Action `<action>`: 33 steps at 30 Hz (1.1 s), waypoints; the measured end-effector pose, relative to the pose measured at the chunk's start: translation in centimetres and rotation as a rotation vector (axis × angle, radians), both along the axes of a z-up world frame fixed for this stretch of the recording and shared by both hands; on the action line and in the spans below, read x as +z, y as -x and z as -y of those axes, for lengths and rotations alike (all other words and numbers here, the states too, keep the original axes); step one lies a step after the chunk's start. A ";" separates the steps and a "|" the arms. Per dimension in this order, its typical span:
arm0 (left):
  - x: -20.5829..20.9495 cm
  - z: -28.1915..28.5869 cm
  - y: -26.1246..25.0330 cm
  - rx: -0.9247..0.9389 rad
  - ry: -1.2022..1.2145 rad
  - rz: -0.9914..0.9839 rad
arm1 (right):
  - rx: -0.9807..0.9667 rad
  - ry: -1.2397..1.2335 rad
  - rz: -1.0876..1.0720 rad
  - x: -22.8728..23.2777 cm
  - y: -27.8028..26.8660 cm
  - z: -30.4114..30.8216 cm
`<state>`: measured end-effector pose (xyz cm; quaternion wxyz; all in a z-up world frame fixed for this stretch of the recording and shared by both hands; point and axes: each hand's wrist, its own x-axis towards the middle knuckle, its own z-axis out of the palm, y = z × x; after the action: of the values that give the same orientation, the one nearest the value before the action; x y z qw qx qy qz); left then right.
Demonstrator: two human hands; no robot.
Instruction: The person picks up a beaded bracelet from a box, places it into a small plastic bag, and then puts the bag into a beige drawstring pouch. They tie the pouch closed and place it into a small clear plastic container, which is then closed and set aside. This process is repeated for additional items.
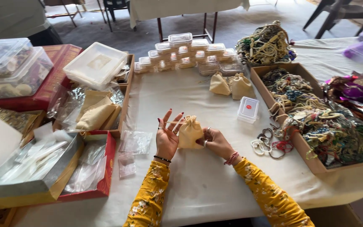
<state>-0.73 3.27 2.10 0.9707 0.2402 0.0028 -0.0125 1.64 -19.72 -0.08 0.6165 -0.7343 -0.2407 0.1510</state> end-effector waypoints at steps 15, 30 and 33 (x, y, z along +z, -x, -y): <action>-0.8 2.2 0.1 0.078 -0.442 -0.104 | -0.599 -0.089 0.050 3.8 -24.8 17.9; -0.9 2.7 0.1 0.068 -0.484 -0.078 | -0.767 1.324 0.683 8.0 -15.1 12.2; -1.2 2.9 -0.2 0.065 -0.539 -0.062 | -0.502 1.266 0.614 2.6 -13.4 13.1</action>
<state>-0.57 0.42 0.93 0.8711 0.4891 0.0435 0.0127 15.07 -32.82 2.54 -0.0033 -0.9909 -0.0940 -0.0965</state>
